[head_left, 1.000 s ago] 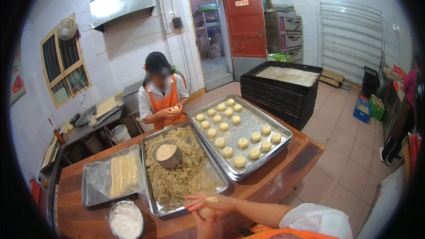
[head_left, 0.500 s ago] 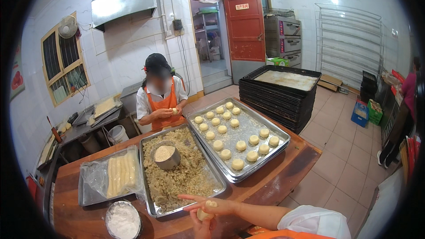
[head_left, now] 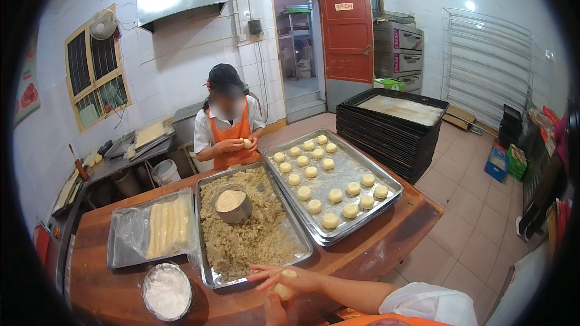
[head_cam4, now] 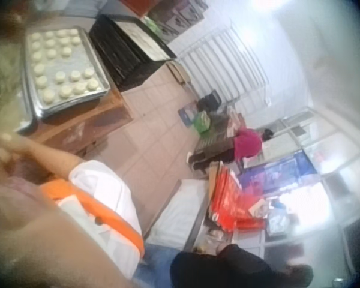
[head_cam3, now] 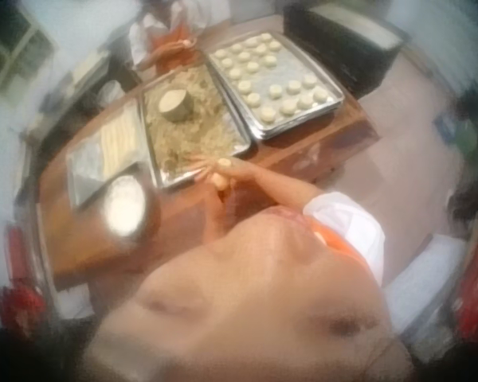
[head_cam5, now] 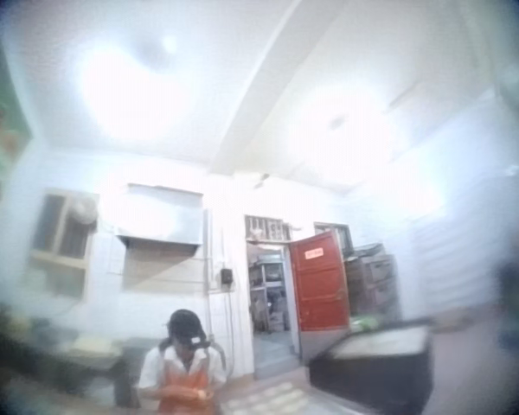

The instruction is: The person prepares pastries by portioning dough, filling it with a mixture, rolling it into balls, and arranging them on metal trays.

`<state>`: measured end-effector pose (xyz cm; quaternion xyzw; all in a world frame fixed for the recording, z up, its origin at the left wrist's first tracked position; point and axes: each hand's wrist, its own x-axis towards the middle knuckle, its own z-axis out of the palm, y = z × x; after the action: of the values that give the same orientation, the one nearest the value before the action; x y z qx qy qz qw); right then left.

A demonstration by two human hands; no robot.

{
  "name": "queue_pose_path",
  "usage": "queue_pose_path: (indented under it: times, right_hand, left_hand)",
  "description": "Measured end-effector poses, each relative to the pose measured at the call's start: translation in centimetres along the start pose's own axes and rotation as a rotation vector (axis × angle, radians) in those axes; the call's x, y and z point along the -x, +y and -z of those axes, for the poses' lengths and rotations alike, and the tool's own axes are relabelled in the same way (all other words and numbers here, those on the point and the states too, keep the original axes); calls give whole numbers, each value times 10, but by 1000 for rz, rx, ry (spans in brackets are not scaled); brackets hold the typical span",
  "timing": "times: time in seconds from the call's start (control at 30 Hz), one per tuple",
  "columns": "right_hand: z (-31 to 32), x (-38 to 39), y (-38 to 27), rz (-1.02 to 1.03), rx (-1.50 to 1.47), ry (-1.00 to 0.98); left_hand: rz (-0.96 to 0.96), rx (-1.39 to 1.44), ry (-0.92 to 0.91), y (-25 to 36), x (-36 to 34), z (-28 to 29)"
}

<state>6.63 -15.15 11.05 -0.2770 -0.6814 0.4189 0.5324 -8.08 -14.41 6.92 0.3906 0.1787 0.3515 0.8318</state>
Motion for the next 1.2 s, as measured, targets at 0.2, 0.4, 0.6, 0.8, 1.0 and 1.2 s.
queue_pose_path:
  times: [0.2, 0.4, 0.6, 0.8, 1.0, 1.2]
  right_hand:
    - [6, 8, 11, -110, -136, 14]
    - [0, 7, 5, -173, -146, 89]
    - [-5, 0, 9, -149, -14, 121]
    - [2, 0, 3, -186, 54, 63]
    - [-6, 3, 11, -310, -86, 223]
    - [0, -7, -11, -281, 682, 216]
  left_hand:
    - [-39, 2, 6, -3, -2, -2]
    - [-172, -45, 58, -20, -4, -11]
    - [-356, -105, 98, -33, -2, 1]
    - [-403, -151, 192, -26, -18, -6]
    - [-100, -98, 46, 21, 22, -38]
    - [-188, -24, 185, -7, 5, 9]
